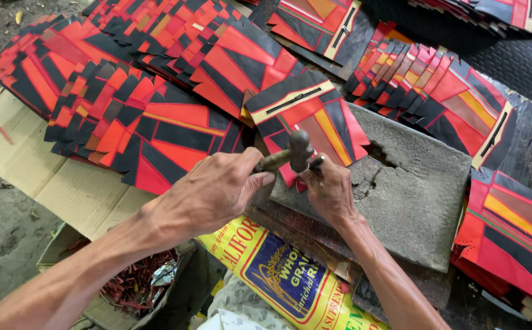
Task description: The person uses a hammer and a punch tool to create holes along the edges of colorful leather pouches. They repeatedly position the punch, strike it with the hammer, and move to the next spot on the same pouch before setting it aside and picking up another.
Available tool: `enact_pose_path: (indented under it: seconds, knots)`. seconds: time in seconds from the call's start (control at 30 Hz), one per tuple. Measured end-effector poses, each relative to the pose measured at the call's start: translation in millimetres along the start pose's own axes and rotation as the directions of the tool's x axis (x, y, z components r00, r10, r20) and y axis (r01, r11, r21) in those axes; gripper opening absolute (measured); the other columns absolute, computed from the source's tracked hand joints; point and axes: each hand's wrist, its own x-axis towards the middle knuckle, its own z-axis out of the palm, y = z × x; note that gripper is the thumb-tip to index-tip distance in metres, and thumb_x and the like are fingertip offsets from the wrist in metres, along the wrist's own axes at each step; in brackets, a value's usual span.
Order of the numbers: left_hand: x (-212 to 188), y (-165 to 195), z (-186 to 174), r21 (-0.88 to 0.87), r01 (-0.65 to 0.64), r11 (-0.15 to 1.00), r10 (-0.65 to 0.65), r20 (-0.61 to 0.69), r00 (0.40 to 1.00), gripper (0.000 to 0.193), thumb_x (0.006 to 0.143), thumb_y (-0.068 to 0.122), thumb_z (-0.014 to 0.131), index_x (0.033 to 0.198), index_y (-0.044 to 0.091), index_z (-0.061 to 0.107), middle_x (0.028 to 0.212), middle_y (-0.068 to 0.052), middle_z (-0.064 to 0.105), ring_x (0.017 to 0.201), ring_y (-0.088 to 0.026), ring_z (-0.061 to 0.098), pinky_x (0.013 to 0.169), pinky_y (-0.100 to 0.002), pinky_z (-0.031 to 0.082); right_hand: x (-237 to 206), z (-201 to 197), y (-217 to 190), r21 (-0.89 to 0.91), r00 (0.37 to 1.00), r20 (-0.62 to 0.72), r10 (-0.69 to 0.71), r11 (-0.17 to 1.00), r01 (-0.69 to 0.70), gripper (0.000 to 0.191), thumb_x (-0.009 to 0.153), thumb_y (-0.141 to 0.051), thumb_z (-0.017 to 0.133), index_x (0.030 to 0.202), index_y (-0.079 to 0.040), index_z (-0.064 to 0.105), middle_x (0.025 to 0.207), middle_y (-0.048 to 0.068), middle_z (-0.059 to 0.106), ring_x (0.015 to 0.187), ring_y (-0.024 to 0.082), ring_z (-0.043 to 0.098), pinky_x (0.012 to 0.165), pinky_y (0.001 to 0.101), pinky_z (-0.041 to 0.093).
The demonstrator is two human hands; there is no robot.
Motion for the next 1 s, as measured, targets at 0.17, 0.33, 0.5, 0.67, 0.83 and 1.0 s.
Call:
enact_pose_path:
  seconds: [0.17,0.33,0.5,0.67,0.83,1.0]
  knots:
    - [2,-1,-1,-0.011,-0.019,1.000,0.019,-0.009,1.000,0.029,0.099,0.025,0.063,0.090,0.000,0.050,0.062,-0.024,0.058,0.064,-0.045,0.064,0.051,-0.052,0.044,2,0,7,0.225,0.995,0.060,0.082,0.970,-0.093,0.003,0.099,0.003,0.058,0.102,0.002,0.057,0.087,0.014,0.077,0.083,0.018,0.081,0.068,0.0305,0.066]
    - [2,-5,-2,-0.014,-0.040,0.999,0.039,-0.040,0.998,0.029,0.100,0.025,0.063,0.090,0.000,0.050,0.063,-0.023,0.058,0.065,-0.045,0.064,0.052,-0.051,0.044,1,1,9,0.187,0.999,0.049,0.012,0.982,-0.021,0.005,0.099,0.002,0.060,0.102,0.002,0.056,0.085,0.014,0.077,0.082,0.018,0.080,0.070,0.0302,0.066]
    - [1,-1,-5,-0.004,-0.066,0.998,0.065,-0.064,0.996,0.028,0.100,0.024,0.063,0.091,0.000,0.051,0.065,-0.023,0.059,0.066,-0.045,0.064,0.052,-0.051,0.044,2,0,5,0.177,0.999,0.049,-0.009,0.984,0.000,0.005,0.100,0.000,0.061,0.099,0.002,0.057,0.083,0.012,0.076,0.081,0.018,0.080,0.070,0.0301,0.064]
    - [5,19,-19,-0.043,-0.169,0.985,0.164,-0.105,0.981,0.024,0.099,0.017,0.066,0.095,-0.002,0.052,0.067,-0.020,0.060,0.060,-0.038,0.065,0.050,-0.047,0.044,1,-3,-4,0.077,0.997,0.036,-0.063,0.995,0.060,0.007,0.095,0.001,0.064,0.101,0.000,0.066,0.080,0.013,0.073,0.076,0.023,0.076,0.067,0.0342,0.059]
    - [-1,55,-39,-0.086,-0.460,0.884,0.400,-0.370,0.838,0.017,0.108,0.012,0.062,0.114,-0.002,0.055,0.087,-0.017,0.063,0.071,-0.029,0.068,0.062,-0.040,0.050,-2,-1,-2,0.136,0.975,-0.021,-0.221,0.965,0.222,0.007,0.094,0.001,0.067,0.098,-0.003,0.063,0.086,0.012,0.071,0.072,0.026,0.072,0.064,0.0366,0.057]
    - [16,62,-17,-0.103,-0.591,0.800,0.458,-0.532,0.712,0.015,0.114,0.012,0.060,0.117,0.000,0.052,0.094,-0.018,0.063,0.073,-0.030,0.068,0.066,-0.038,0.055,0,3,4,-0.014,0.942,-0.051,-0.332,0.943,0.332,0.014,0.088,0.003,0.066,0.098,-0.005,0.061,0.087,0.017,0.068,0.080,0.036,0.070,0.069,0.0407,0.056]
